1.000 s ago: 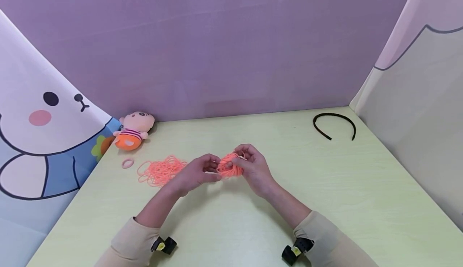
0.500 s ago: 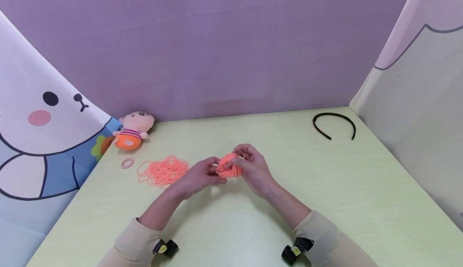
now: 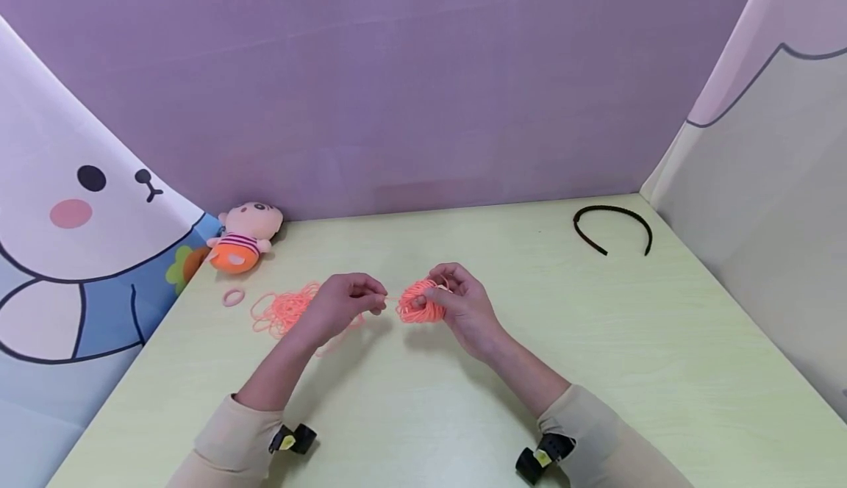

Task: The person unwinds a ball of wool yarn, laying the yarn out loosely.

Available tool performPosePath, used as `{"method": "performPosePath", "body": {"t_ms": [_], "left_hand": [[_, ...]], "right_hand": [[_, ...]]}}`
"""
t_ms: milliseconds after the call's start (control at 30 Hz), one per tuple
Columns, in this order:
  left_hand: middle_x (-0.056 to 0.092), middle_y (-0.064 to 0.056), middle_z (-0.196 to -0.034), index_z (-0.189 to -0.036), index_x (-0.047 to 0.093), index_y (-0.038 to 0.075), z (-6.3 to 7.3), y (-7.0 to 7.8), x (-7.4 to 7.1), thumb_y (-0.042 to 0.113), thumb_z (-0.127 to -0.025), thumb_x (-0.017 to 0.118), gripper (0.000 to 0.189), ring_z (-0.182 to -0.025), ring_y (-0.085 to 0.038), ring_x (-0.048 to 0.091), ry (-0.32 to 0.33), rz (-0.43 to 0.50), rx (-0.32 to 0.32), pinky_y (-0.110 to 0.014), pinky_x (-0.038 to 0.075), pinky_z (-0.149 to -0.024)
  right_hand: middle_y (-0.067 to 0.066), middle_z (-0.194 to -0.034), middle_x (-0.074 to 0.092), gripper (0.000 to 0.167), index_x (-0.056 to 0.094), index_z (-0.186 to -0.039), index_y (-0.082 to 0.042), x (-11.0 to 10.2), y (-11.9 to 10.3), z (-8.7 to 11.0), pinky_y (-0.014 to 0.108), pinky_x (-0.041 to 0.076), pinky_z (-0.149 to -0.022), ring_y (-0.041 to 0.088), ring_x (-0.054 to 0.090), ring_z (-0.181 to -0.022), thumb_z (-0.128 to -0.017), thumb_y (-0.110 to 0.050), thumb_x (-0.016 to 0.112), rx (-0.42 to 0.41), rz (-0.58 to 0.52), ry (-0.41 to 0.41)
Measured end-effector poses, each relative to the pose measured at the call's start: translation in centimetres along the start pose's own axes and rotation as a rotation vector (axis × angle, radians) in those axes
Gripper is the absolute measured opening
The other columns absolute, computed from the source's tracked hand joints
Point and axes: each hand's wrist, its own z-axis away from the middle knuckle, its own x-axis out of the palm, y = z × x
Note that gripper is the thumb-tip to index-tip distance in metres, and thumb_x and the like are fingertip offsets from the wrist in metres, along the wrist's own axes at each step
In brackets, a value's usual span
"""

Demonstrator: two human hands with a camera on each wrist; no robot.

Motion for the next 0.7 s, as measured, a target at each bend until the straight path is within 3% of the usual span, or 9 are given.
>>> {"method": "performPosePath", "body": {"t_ms": [167,267,500,700], "left_hand": [[0.072,-0.009,-0.087,-0.101,0.071,0.003,0.0,0.3,-0.9,0.010,-0.097,0.068,0.009,-0.089,-0.032,0.071,0.075,-0.004,-0.005,-0.044,0.054,-0.077],[0.071,-0.009,-0.086,-0.099,0.068,0.004,0.0,0.5,-1.4,0.010,-0.099,0.066,0.007,-0.088,-0.032,0.070,0.119,-0.002,0.009,-0.041,0.054,-0.075],[0.069,-0.014,-0.091,-0.104,0.064,0.000,0.3,1.0,-2.6,0.011,-0.102,0.062,0.012,-0.088,-0.032,0.068,0.186,0.066,0.044,-0.044,0.055,-0.079],[0.066,-0.013,-0.094,-0.104,0.063,0.003,0.4,1.4,-3.4,0.011,-0.102,0.061,0.008,-0.087,-0.028,0.067,0.216,0.110,0.042,-0.035,0.056,-0.081]], "right_hand": [[0.009,-0.108,0.052,0.022,0.052,-0.116,-0.002,-0.1,0.1,0.0,0.031,0.057,-0.083,0.020,0.064,-0.089,-0.097,0.007,0.059,-0.006,0.004,-0.009],[0.009,-0.108,0.052,0.021,0.052,-0.116,-0.001,-0.1,0.1,0.0,0.030,0.057,-0.082,0.021,0.064,-0.087,-0.097,0.007,0.059,-0.005,0.006,-0.009],[0.009,-0.106,0.053,0.021,0.052,-0.116,0.000,-0.2,0.2,0.0,0.031,0.058,-0.082,0.021,0.066,-0.084,-0.097,0.007,0.059,-0.004,0.017,0.011],[0.008,-0.106,0.053,0.021,0.053,-0.115,-0.001,-0.2,0.2,0.0,0.031,0.057,-0.083,0.022,0.064,-0.086,-0.097,0.006,0.059,-0.002,0.027,0.033]]}}
